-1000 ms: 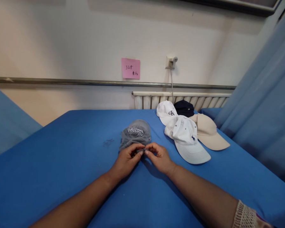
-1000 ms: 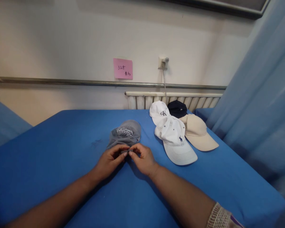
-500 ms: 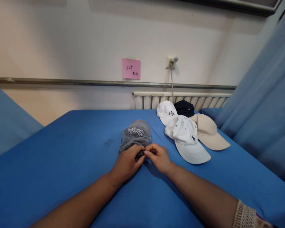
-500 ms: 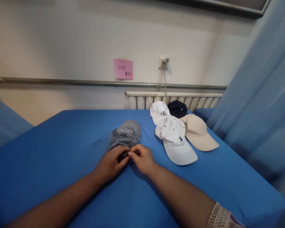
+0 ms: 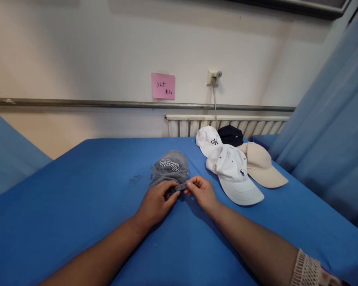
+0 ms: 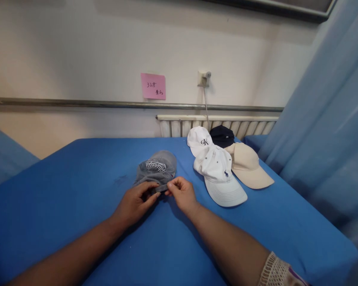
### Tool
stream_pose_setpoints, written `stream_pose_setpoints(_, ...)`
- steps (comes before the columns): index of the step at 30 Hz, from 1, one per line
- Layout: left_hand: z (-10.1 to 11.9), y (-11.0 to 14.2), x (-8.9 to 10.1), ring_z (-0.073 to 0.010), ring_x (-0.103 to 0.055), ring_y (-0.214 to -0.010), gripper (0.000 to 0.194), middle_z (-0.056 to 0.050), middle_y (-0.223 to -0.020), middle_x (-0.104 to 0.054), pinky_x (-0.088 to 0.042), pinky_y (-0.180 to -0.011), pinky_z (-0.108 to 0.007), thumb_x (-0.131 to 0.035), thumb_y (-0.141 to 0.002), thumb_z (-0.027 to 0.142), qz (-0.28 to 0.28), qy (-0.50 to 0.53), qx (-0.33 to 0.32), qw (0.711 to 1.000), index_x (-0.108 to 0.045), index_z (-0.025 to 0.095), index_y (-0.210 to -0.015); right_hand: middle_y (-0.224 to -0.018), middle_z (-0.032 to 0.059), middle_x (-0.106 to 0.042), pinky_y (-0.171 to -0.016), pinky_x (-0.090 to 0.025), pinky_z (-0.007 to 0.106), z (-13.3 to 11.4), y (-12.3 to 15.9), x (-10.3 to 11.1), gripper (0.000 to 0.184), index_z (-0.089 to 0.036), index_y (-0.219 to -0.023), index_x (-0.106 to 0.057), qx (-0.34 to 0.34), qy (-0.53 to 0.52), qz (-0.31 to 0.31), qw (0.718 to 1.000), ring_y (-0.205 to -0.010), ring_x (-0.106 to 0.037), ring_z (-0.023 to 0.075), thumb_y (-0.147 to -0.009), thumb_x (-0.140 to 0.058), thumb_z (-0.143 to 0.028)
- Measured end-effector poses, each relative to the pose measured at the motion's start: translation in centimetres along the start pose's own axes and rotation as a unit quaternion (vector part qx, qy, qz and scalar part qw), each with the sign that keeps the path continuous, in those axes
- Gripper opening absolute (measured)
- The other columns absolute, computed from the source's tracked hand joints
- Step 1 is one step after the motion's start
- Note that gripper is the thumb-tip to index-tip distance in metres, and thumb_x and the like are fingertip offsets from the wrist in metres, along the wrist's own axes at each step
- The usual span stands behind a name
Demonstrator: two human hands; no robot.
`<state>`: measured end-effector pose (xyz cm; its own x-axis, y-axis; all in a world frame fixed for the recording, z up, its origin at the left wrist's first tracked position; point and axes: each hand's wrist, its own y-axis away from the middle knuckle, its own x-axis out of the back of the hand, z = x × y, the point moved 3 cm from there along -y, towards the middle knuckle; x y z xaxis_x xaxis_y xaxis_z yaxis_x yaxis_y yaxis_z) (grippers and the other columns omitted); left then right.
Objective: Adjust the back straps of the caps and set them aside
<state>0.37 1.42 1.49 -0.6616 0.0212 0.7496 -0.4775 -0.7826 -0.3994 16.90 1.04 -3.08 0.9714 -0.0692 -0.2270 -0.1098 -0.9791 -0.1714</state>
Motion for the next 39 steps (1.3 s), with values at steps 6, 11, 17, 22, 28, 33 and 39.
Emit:
stream_pose_setpoints(6, -0.2, -0.1, -0.2, -0.0143, -0.06, -0.068, 0.022, -0.003, -0.09, -0.069, -0.047, -0.064, -0.026, -0.061, -0.085, 0.028, -0.025, 0.065, 0.022, 0.997, -0.064, 0.021, -0.106, -0.056, -0.0009, -0.065, -0.056, -0.048, 0.026, -0.3, -0.1, 0.1, 0.042, -0.018, -0.071, -0.058, -0.019, -0.009, -0.007, 1.0, -0.052, -0.059, 0.0123, -0.07, -0.072, -0.058)
stream_pose_setpoints(11, 0.2, -0.3, -0.1, -0.0158, -0.061, -0.073, 0.02, -0.004, -0.091, -0.069, -0.046, -0.066, -0.027, -0.06, -0.085, 0.024, -0.061, 0.061, 0.018, 0.996, -0.066, 0.02, -0.104, -0.055, -0.0015, -0.065, -0.054, -0.048, 0.026, -0.9, 0.1, 0.1, 0.04, -0.018, -0.072, -0.058, -0.013, -0.009, -0.022, 1.0, -0.051, -0.059, 0.0124, -0.072, -0.072, -0.056)
stream_pose_setpoints(17, 0.8, -0.3, 0.0, -0.0166, -0.061, -0.078, 0.016, -0.004, -0.091, -0.068, -0.047, -0.068, -0.027, -0.06, -0.085, 0.026, -0.084, 0.114, 0.011, 0.99, -0.068, 0.021, -0.099, -0.055, -0.0016, -0.065, -0.055, -0.049, 0.026, -1.7, 0.8, -0.3, 0.037, -0.018, -0.074, -0.059, 0.01, -0.006, -0.04, 0.999, -0.051, -0.059, 0.0126, -0.075, -0.072, -0.053)
stream_pose_setpoints(22, 0.2, -0.4, -0.2, -0.0116, -0.054, -0.057, 0.019, -0.001, -0.073, -0.062, -0.044, -0.053, -0.024, -0.06, -0.085, 0.036, -0.066, 0.258, 0.118, 0.957, -0.066, 0.018, -0.09, -0.062, 0.0004, -0.067, -0.054, -0.05, 0.027, -1.5, 0.8, -0.1, 0.037, -0.018, -0.078, -0.063, 0.026, 0.004, -0.031, 0.999, -0.053, -0.06, 0.0123, -0.08, -0.065, -0.055)
stream_pose_setpoints(28, -0.4, -0.5, 0.0, -0.009, -0.051, -0.047, 0.027, 0.002, -0.061, -0.06, -0.039, -0.045, -0.021, -0.063, -0.084, 0.04, -0.033, 0.36, 0.197, 0.911, -0.059, 0.017, -0.097, -0.074, 0.0029, -0.071, -0.052, -0.048, 0.025, -0.1, 0.6, -0.3, 0.034, -0.018, -0.087, -0.068, -0.003, 0.009, -0.038, 0.999, -0.056, -0.063, 0.0129, -0.073, -0.071, -0.048)
stream_pose_setpoints(33, -0.1, -0.4, 0.0, -0.0097, -0.055, -0.052, 0.026, 0.002, -0.066, -0.064, -0.042, -0.049, -0.022, -0.066, -0.081, 0.037, -0.055, 0.387, 0.188, 0.901, -0.056, 0.018, -0.096, -0.08, 0.002, -0.072, -0.058, -0.049, 0.027, -0.3, 1.0, -0.6, 0.021, -0.02, -0.089, -0.067, 0.025, 0.037, -0.047, 0.998, -0.061, -0.063, 0.0128, -0.077, -0.069, -0.036)
stream_pose_setpoints(39, 0.3, -0.4, 0.1, -0.0127, -0.06, -0.064, 0.022, -0.001, -0.073, -0.064, -0.046, -0.054, -0.024, -0.066, -0.081, 0.036, -0.073, 0.385, 0.168, 0.904, -0.058, 0.018, -0.091, -0.074, -0.0001, -0.068, -0.058, -0.047, 0.026, -0.2, 0.9, -0.2, 0.017, -0.021, -0.092, -0.065, 0.049, 0.075, -0.032, 0.995, -0.061, -0.062, 0.0133, -0.079, -0.067, -0.033)
